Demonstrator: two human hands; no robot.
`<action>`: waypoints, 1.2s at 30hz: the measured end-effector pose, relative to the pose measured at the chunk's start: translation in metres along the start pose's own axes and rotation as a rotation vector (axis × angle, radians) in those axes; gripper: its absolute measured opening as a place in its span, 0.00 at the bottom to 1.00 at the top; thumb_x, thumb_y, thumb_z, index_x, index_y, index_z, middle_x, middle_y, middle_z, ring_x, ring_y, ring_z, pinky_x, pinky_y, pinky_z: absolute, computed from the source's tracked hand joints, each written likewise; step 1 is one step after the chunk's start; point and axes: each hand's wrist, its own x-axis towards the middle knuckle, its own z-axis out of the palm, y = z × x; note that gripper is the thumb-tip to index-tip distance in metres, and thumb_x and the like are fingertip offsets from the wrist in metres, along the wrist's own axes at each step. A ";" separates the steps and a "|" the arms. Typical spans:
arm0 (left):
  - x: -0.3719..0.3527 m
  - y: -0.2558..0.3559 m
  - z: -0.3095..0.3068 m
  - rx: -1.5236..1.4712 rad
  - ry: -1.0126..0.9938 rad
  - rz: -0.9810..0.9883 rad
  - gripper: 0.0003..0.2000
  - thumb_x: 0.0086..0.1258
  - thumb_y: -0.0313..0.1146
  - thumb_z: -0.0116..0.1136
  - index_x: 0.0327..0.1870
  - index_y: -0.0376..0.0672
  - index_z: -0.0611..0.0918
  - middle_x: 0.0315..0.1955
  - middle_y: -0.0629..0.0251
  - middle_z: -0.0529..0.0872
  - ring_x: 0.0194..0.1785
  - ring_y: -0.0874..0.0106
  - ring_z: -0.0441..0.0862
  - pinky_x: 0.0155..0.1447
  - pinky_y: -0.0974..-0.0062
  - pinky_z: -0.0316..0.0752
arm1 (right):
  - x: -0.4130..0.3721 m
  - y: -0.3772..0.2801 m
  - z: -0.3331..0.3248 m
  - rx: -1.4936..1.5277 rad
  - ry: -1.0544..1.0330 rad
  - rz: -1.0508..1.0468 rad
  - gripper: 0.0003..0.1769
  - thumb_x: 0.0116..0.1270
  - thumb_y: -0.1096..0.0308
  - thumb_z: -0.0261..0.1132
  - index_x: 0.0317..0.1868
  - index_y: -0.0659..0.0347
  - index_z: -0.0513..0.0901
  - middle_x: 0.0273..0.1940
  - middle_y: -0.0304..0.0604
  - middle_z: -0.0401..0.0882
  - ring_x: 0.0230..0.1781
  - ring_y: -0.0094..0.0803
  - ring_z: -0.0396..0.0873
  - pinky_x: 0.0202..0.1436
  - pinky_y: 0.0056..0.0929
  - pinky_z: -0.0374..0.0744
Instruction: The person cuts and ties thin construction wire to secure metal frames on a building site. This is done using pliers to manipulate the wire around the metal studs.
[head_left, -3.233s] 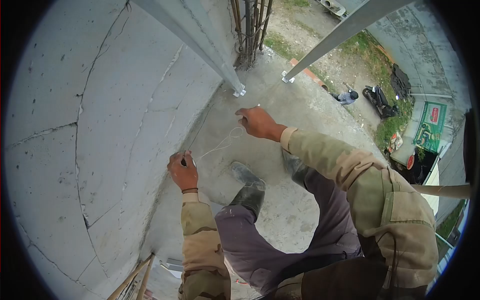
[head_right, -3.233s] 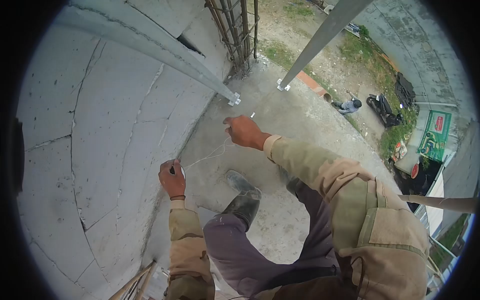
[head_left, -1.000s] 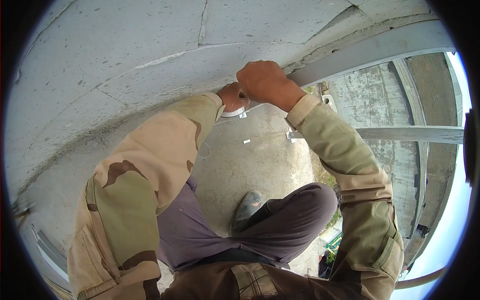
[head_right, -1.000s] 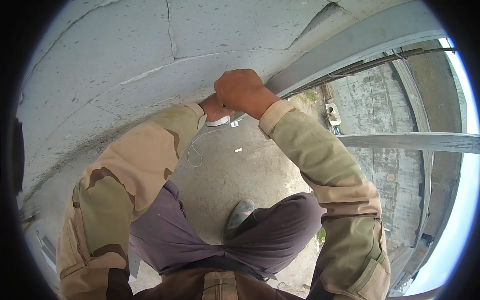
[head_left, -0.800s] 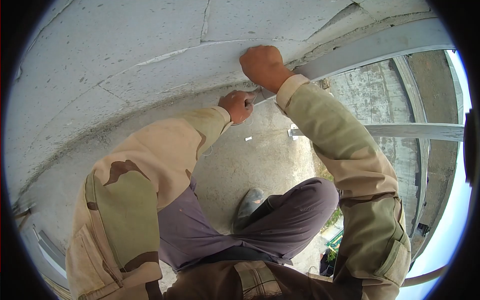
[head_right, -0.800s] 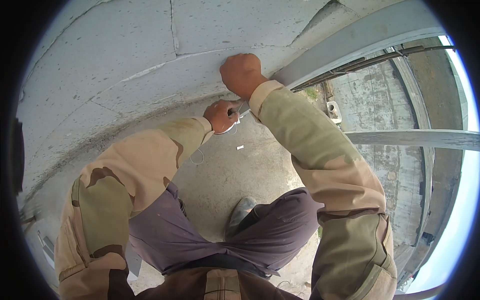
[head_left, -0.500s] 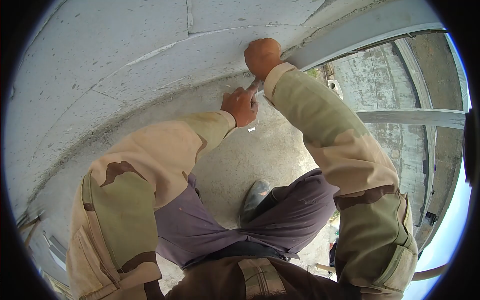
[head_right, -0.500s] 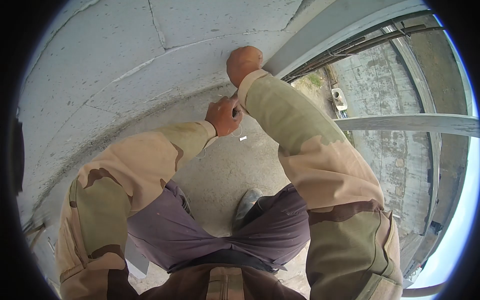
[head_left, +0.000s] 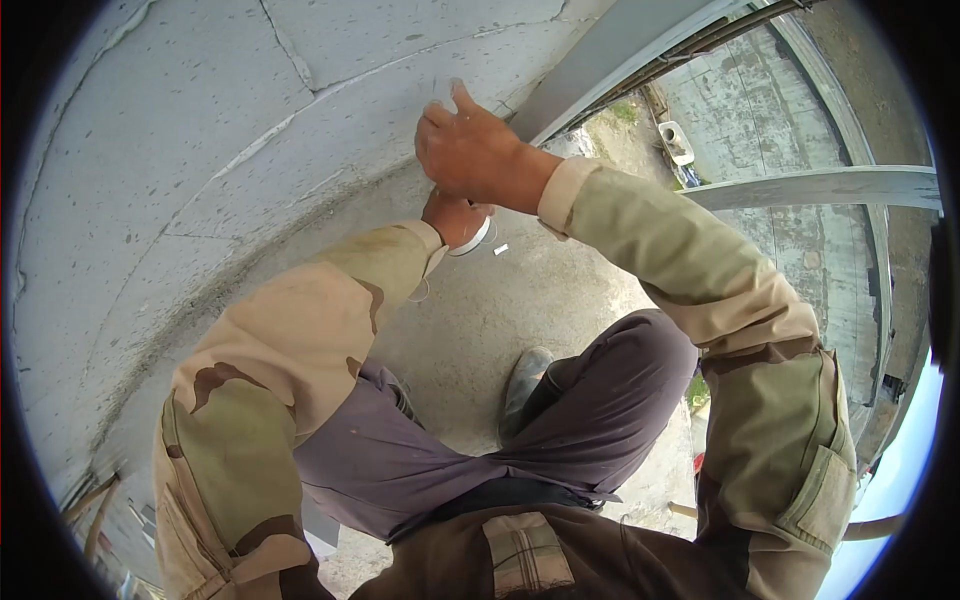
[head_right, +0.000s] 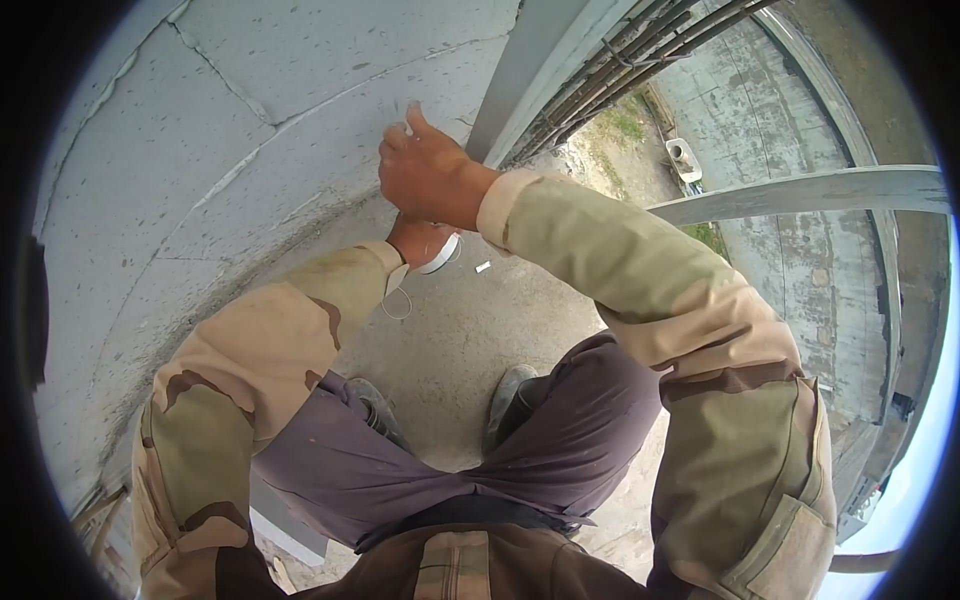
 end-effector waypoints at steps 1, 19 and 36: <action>0.000 0.003 -0.002 -0.046 -0.016 -0.010 0.33 0.70 0.32 0.60 0.78 0.48 0.66 0.32 0.64 0.87 0.38 0.63 0.84 0.50 0.65 0.80 | -0.017 -0.014 -0.019 0.188 0.215 -0.091 0.09 0.66 0.64 0.64 0.34 0.57 0.88 0.37 0.39 0.84 0.53 0.33 0.82 0.62 0.44 0.74; -0.002 0.020 -0.020 -0.141 -0.096 -0.048 0.40 0.73 0.19 0.55 0.85 0.59 0.58 0.30 0.68 0.82 0.35 0.76 0.78 0.51 0.74 0.77 | -0.088 0.065 0.087 1.438 0.399 0.581 0.16 0.69 0.81 0.59 0.55 0.68 0.86 0.47 0.50 0.89 0.48 0.30 0.87 0.55 0.30 0.83; 0.013 0.020 -0.010 -0.101 0.082 -0.018 0.31 0.69 0.28 0.61 0.75 0.35 0.72 0.24 0.76 0.79 0.27 0.83 0.73 0.35 0.81 0.71 | -0.129 -0.014 0.091 1.073 0.489 0.667 0.26 0.62 0.74 0.73 0.58 0.68 0.72 0.57 0.58 0.78 0.53 0.58 0.81 0.57 0.47 0.81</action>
